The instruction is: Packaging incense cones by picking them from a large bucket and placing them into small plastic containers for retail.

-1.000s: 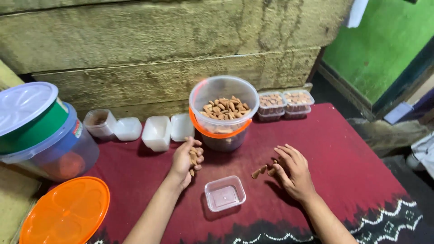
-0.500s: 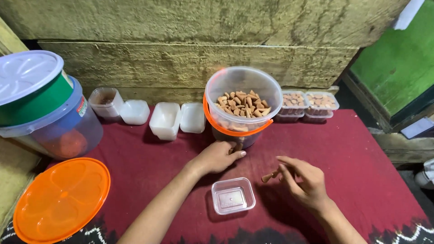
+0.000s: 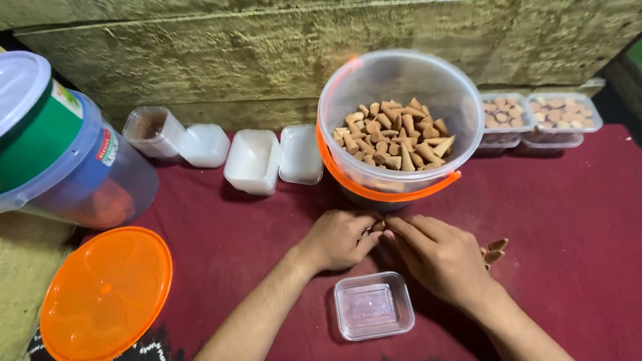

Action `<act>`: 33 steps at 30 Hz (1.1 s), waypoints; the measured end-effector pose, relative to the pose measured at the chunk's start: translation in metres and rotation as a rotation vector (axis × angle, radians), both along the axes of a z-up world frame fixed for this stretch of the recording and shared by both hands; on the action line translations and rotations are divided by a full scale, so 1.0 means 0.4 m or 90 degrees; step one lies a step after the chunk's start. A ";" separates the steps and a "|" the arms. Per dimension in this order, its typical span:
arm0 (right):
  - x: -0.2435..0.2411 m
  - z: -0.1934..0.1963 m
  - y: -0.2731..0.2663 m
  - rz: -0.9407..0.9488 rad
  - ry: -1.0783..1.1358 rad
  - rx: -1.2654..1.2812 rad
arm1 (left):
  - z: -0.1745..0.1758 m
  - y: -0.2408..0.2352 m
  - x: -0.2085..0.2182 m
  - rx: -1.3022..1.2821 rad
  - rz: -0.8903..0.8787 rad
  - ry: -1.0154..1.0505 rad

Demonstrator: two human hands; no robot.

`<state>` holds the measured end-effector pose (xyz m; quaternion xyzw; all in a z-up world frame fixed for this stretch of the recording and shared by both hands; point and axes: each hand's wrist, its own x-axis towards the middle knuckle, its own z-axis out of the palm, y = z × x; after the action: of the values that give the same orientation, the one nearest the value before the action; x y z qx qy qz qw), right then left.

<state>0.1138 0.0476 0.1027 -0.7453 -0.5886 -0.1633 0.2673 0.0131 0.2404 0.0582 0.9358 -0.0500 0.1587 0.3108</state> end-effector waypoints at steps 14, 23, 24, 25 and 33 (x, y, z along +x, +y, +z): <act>-0.017 0.014 0.001 0.088 -0.003 0.119 | 0.011 0.023 0.009 0.237 -0.056 -0.202; -0.005 0.007 0.001 0.104 -0.051 0.080 | 0.026 0.045 0.012 0.175 -0.039 -0.214; -0.004 0.002 0.000 0.103 -0.055 0.085 | 0.014 0.047 0.013 0.180 -0.040 -0.217; -0.002 -0.004 0.000 0.117 -0.053 0.082 | 0.002 0.051 0.013 0.180 -0.019 -0.224; 0.019 0.001 -0.005 0.152 -0.058 0.073 | -0.009 0.054 0.012 0.034 -0.006 -0.205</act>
<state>0.1214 0.0456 0.1030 -0.6453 -0.6745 -0.1969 0.2999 0.0178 0.2621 0.0545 0.9058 -0.1076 0.3042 0.2747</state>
